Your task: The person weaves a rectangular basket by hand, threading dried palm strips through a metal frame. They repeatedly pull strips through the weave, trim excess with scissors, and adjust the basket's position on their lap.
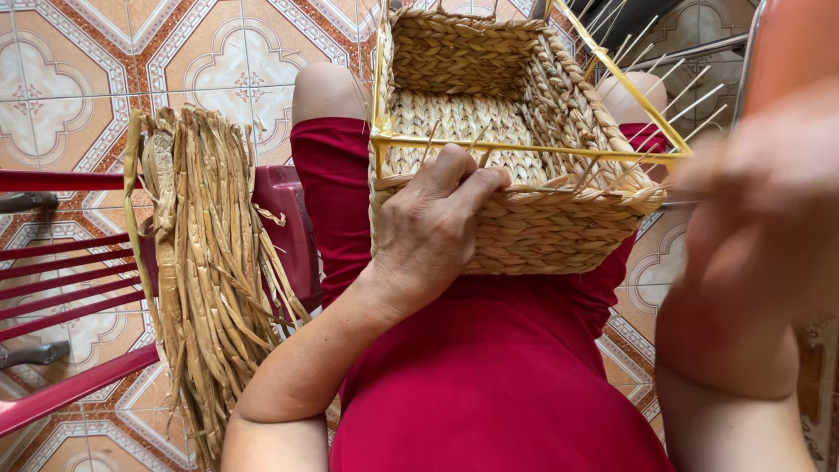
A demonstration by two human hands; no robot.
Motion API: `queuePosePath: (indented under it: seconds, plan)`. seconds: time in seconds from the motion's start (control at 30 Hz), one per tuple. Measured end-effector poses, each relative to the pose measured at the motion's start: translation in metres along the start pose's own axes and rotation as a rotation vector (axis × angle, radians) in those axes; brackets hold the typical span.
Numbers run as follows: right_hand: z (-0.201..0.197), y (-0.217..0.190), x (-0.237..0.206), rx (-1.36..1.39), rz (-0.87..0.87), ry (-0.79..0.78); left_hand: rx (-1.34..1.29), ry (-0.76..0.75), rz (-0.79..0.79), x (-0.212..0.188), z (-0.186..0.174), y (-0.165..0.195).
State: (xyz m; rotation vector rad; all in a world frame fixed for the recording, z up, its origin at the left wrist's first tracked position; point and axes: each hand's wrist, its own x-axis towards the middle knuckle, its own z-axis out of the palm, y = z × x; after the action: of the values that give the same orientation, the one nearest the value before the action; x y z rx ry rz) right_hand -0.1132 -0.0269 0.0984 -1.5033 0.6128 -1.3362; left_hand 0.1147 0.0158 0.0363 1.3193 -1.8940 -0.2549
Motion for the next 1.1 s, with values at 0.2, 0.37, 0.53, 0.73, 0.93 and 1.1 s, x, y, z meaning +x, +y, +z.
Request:
queuePosePath:
  seconds: [0.2,0.37,0.53,0.73,0.93,1.1]
  plan:
    - [-0.068,0.055,0.077,0.094,0.280,-0.133,0.020,0.131,-0.013,0.001,0.019,0.000]
    - [-0.035,0.061,0.117,-0.460,0.500,-0.618,-0.040,0.158,-0.056,-0.003,0.029,-0.003]
    - [-0.005,0.077,0.115,-0.527,0.560,-1.058,0.078,0.184,0.006,-0.002,0.026,0.000]
    - [-0.002,0.097,0.118,-0.275,0.775,-1.135,0.181,0.073,-0.026,-0.001,0.021,0.006]
    - [0.003,0.103,0.107,-0.704,0.653,-0.951,0.041,0.071,-0.027,-0.010,0.024,-0.006]
    - [0.001,0.107,0.107,-0.763,0.851,-0.612,-0.317,0.265,0.027,-0.027,0.017,-0.017]
